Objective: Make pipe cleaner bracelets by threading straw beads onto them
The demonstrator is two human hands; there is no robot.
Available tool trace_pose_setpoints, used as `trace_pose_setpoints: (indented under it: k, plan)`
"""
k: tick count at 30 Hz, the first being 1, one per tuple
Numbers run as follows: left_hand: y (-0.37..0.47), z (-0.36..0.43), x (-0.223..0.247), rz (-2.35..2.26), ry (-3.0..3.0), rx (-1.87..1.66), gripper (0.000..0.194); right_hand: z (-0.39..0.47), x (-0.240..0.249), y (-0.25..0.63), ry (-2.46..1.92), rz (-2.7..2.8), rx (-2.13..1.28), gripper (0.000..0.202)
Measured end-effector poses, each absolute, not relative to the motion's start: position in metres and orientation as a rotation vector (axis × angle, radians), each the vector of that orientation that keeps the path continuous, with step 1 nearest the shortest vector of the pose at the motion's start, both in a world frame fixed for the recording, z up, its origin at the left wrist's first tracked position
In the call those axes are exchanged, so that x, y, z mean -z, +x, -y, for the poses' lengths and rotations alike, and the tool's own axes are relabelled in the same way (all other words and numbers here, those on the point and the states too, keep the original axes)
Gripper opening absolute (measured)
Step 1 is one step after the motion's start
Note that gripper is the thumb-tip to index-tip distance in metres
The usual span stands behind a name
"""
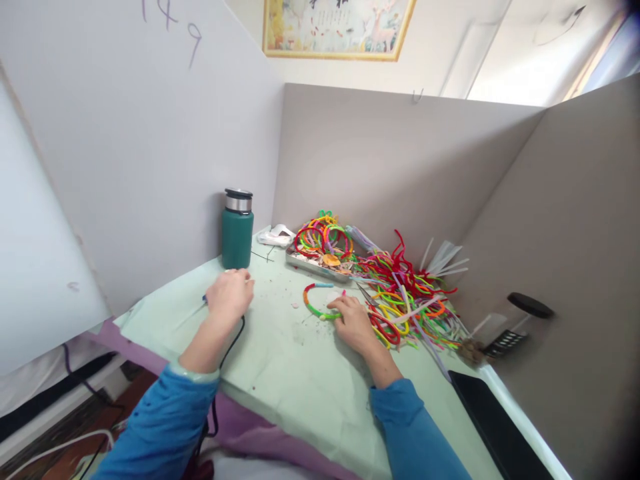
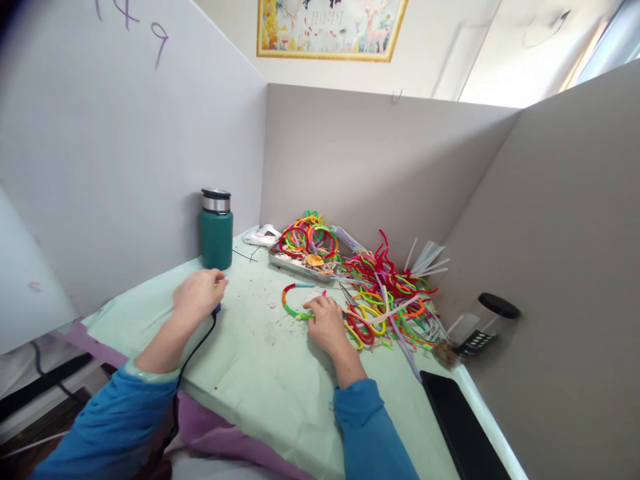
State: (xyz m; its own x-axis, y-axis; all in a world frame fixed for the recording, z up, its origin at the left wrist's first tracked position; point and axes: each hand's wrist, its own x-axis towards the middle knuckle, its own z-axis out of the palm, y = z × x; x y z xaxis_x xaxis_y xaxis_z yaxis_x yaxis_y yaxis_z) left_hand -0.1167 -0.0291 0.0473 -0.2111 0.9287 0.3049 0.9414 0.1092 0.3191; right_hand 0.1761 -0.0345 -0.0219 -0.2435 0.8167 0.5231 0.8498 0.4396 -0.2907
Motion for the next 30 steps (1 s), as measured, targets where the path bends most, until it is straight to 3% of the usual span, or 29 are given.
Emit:
trace_pose_setpoints:
  k: [5, 13, 17, 19, 21, 27, 30]
  plan:
    - [-0.176, 0.035, -0.033, 2.461, -1.837, 0.464, 0.044, 0.039, 0.013, 0.152, -1.27, 1.944, 0.12, 0.031]
    - [-0.183, 0.042, -0.022, 2.519, -1.944, 0.426, 0.039, 0.042, 0.004, 0.036, -1.108, 2.234, -0.097, 0.019]
    - [-0.163, 0.058, -0.033, 2.399, -1.935, 0.457, 0.037, 0.043, 0.01, -0.018, -1.297, 2.259, -0.098, 0.043]
    - [-0.156, 0.068, -0.044, 2.364, -1.969, 0.487, 0.034, 0.043, 0.015, -0.028, -1.335, 2.217, -0.095, 0.042]
    - [-0.154, 0.078, -0.058, 2.296, -2.061, 0.63, 0.033, 0.04, 0.018, -0.026, -1.306, 2.133, -0.162, 0.04]
    - [-0.152, 0.083, -0.094, 2.002, -1.944, 1.752, 0.046, 0.03, 0.0, 0.038, -1.037, 1.521, -0.656, 0.029]
    - [-0.131, 0.055, -0.082, 1.995, -2.218, 1.7, 0.034, 0.035, -0.011, 0.08, -0.911, 1.23, -0.928, 0.022]
